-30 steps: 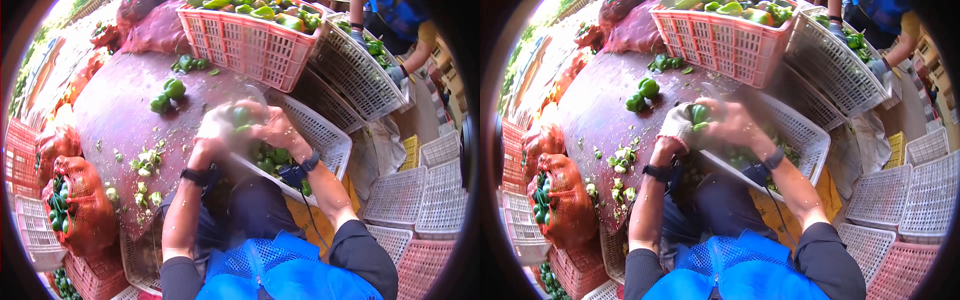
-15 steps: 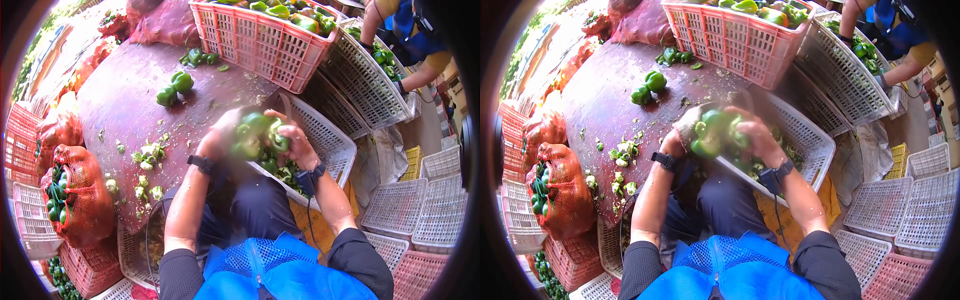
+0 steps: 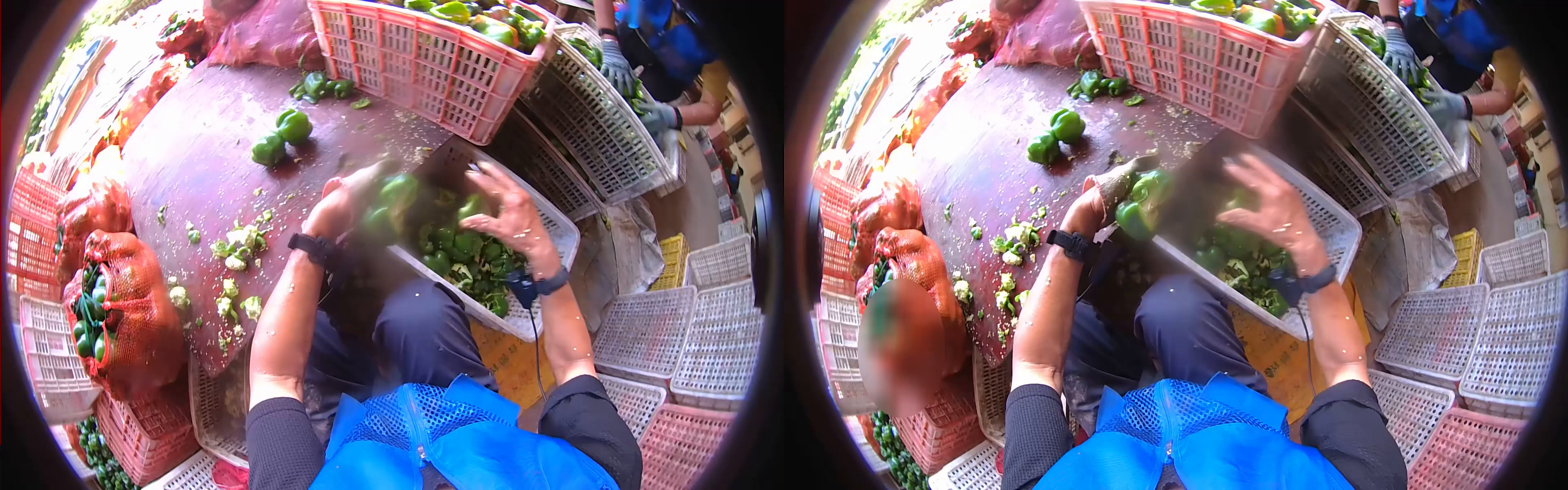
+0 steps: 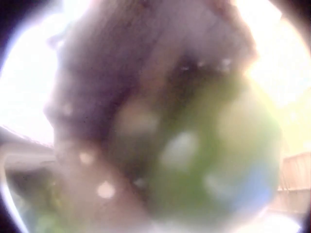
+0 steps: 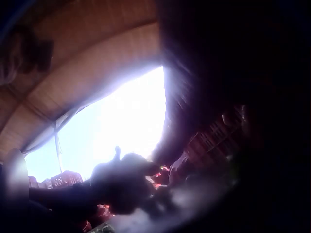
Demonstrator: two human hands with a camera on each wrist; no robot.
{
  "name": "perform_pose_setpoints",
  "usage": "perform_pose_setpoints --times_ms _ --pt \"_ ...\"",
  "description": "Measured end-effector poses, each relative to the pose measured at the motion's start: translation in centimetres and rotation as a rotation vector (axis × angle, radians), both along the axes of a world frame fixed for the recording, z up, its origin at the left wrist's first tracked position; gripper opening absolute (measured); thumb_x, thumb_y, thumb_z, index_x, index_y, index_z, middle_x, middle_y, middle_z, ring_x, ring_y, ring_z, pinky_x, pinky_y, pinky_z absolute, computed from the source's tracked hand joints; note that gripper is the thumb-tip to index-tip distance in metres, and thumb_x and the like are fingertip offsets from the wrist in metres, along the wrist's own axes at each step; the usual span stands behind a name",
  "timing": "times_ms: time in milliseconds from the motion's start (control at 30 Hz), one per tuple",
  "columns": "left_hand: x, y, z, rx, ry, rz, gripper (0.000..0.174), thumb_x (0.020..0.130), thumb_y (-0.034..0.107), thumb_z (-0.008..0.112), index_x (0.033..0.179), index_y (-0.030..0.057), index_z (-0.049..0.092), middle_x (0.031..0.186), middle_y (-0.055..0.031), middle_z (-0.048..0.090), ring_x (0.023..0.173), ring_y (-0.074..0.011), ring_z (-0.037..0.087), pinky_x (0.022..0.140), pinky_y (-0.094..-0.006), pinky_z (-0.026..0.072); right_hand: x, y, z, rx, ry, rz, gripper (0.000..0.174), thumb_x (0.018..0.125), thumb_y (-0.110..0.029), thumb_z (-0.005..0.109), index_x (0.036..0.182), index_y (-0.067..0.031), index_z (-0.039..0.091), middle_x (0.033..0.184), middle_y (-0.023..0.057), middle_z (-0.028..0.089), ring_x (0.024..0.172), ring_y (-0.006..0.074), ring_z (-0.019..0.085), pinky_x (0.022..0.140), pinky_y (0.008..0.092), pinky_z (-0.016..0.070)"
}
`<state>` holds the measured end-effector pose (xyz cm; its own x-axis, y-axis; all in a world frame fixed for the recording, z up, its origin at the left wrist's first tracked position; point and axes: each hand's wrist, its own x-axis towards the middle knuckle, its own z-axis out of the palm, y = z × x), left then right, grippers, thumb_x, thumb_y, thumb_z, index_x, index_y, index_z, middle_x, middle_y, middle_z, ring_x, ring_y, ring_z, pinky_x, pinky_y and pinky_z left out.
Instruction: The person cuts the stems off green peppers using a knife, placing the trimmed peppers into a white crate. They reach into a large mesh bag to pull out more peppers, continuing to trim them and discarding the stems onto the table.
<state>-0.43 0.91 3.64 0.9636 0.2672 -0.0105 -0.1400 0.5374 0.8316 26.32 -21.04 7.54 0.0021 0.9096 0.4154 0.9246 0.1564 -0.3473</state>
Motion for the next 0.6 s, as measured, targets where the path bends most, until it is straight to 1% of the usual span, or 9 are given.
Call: perform_pose_setpoints --times_ms 67,200,300,400,433,467,500,533,600 --pt "-0.1 0.2 -1.3 -0.327 0.055 -0.079 0.041 0.097 0.016 0.044 0.135 0.0060 0.054 0.127 -0.0044 0.059 0.115 -0.0139 0.051 0.107 -0.0314 0.0403 -5.6 3.0 2.3 0.215 -0.034 0.232 0.065 0.077 -0.030 0.080 0.137 -0.0148 0.059 0.136 0.0164 0.060 0.117 0.0322 0.064 0.091 0.0416 0.0580" --pt "-1.2 1.6 -5.4 -1.750 -0.019 0.107 0.037 0.103 0.020 0.043 0.136 0.0095 0.054 0.123 -0.0005 0.061 0.106 -0.0088 0.055 0.098 -0.0292 0.0458 -8.2 4.5 1.1 0.182 -0.049 0.342 0.048 0.076 -0.012 0.074 0.123 -0.0148 0.066 0.112 0.0041 0.069 0.098 0.0230 0.069 0.080 0.0363 0.0597" --pt "-1.5 0.5 -3.2 -2.000 0.038 -0.076 0.039 0.103 0.031 0.047 0.134 0.0098 0.055 0.123 0.0024 0.060 0.103 -0.0080 0.056 0.095 -0.0310 0.0480 -7.5 4.7 0.1 0.221 -0.044 0.335 0.046 0.075 -0.016 0.075 0.121 -0.0133 0.067 0.111 0.0064 0.069 0.096 0.0261 0.069 0.080 0.0381 0.0589" --pt "1.3 0.2 -2.9 -0.437 0.264 -0.137 0.042 0.101 0.041 0.058 0.120 0.0043 0.066 0.105 -0.0070 0.073 0.089 -0.0194 0.070 0.081 -0.0345 0.0583 -6.9 4.3 0.2 0.251 0.011 0.328 0.046 0.077 -0.023 0.077 0.120 -0.0095 0.068 0.107 0.0114 0.070 0.093 0.0308 0.069 0.079 0.0407 0.0579" --pt "2.4 -2.8 1.2 -0.257 0.528 0.155 0.060 0.101 0.059 0.046 0.103 0.0061 0.072 0.079 -0.0040 0.073 0.065 -0.0172 0.068 0.071 -0.0330 0.0582 -6.5 4.2 0.3 0.209 0.116 0.269 0.045 0.078 -0.024 0.077 0.119 -0.0086 0.068 0.104 0.0132 0.069 0.090 0.0320 0.069 0.077 0.0414 0.0575" --pt "2.4 -1.7 -2.8 0.111 0.464 0.381 0.046 0.100 0.047 0.054 0.109 0.0056 0.071 0.094 -0.0095 0.074 0.079 -0.0215 0.070 0.077 -0.0362 0.0572 -6.4 4.6 0.3 0.167 0.224 0.221 0.045 0.078 -0.025 0.077 0.118 -0.0077 0.067 0.101 0.0150 0.069 0.087 0.0331 0.069 0.076 0.0421 0.0571" --pt "2.6 -4.5 2.2 1.081 0.516 0.476 0.031 0.097 0.030 0.058 0.115 0.0066 0.069 0.104 -0.0161 0.071 0.095 -0.0307 0.069 0.087 -0.0401 0.0545 -6.3 5.0 0.2 0.207 0.257 0.219 0.043 0.078 -0.026 0.077 0.117 -0.0072 0.067 0.097 0.0156 0.068 0.084 0.0338 0.068 0.074 0.0430 0.0563" --pt "1.9 -3.5 -0.4 1.383 0.621 0.295 0.039 0.087 0.015 0.061 0.126 0.0062 0.063 0.115 -0.0215 0.066 0.107 -0.0391 0.064 0.096 -0.0436 0.0500 -6.4 5.3 0.0 0.246 0.291 0.213 0.042 0.079 -0.026 0.076 0.115 -0.0066 0.067 0.093 0.0163 0.068 0.080 0.0344 0.067 0.072 0.0438 0.0556" --pt "3.1 -5.2 2.3 1.369 0.440 0.661 0.051 0.080 0.012 0.066 0.130 0.0036 0.059 0.117 -0.0229 0.064 0.107 -0.0415 0.063 0.098 -0.0437 0.0493 -6.6 5.5 0.4 0.245 0.340 0.226 0.032 0.081 -0.024 0.074 0.107 -0.0058 0.066 0.087 0.0160 0.067 0.076 0.0345 0.066 0.069 0.0446 0.0543"
